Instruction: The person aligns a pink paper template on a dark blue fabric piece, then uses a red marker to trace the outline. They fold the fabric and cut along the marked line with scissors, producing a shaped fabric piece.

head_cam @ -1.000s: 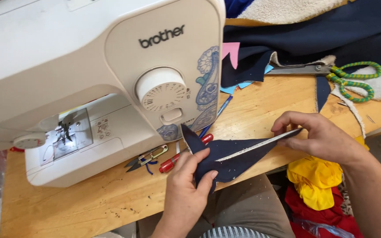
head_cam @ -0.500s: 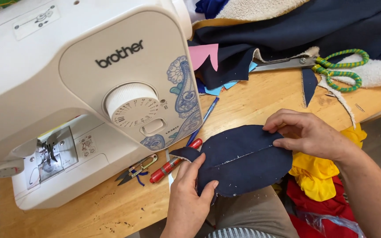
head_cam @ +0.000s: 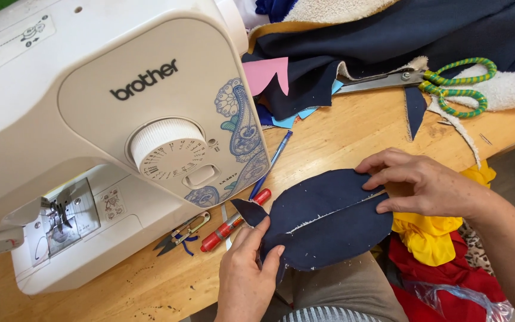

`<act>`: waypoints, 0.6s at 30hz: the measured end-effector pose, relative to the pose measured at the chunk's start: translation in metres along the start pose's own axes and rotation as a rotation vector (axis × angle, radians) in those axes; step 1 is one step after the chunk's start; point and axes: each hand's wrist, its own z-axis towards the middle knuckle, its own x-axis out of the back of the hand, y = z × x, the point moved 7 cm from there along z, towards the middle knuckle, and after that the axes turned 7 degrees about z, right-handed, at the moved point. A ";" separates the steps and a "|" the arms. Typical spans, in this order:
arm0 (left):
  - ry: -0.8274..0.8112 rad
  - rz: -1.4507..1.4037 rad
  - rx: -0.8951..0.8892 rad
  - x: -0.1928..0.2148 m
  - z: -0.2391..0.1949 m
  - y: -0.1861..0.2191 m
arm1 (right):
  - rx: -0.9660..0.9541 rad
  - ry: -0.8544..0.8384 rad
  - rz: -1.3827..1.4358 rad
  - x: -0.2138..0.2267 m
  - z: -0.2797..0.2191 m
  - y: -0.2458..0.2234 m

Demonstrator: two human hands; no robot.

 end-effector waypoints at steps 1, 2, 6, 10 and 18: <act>0.025 0.064 -0.038 -0.001 0.002 -0.001 | 0.062 0.006 -0.052 0.002 0.000 -0.006; 0.050 0.128 -0.076 -0.002 0.003 -0.002 | 0.124 0.013 -0.105 0.003 0.000 -0.011; 0.070 0.236 -0.101 -0.005 0.004 -0.003 | 0.119 0.021 -0.135 0.002 -0.004 -0.007; 0.141 0.258 -0.152 -0.004 0.003 0.002 | 0.184 0.081 -0.193 0.002 -0.006 -0.010; 0.583 0.617 -0.541 -0.006 -0.013 0.060 | 0.137 0.162 -0.316 0.024 -0.002 -0.003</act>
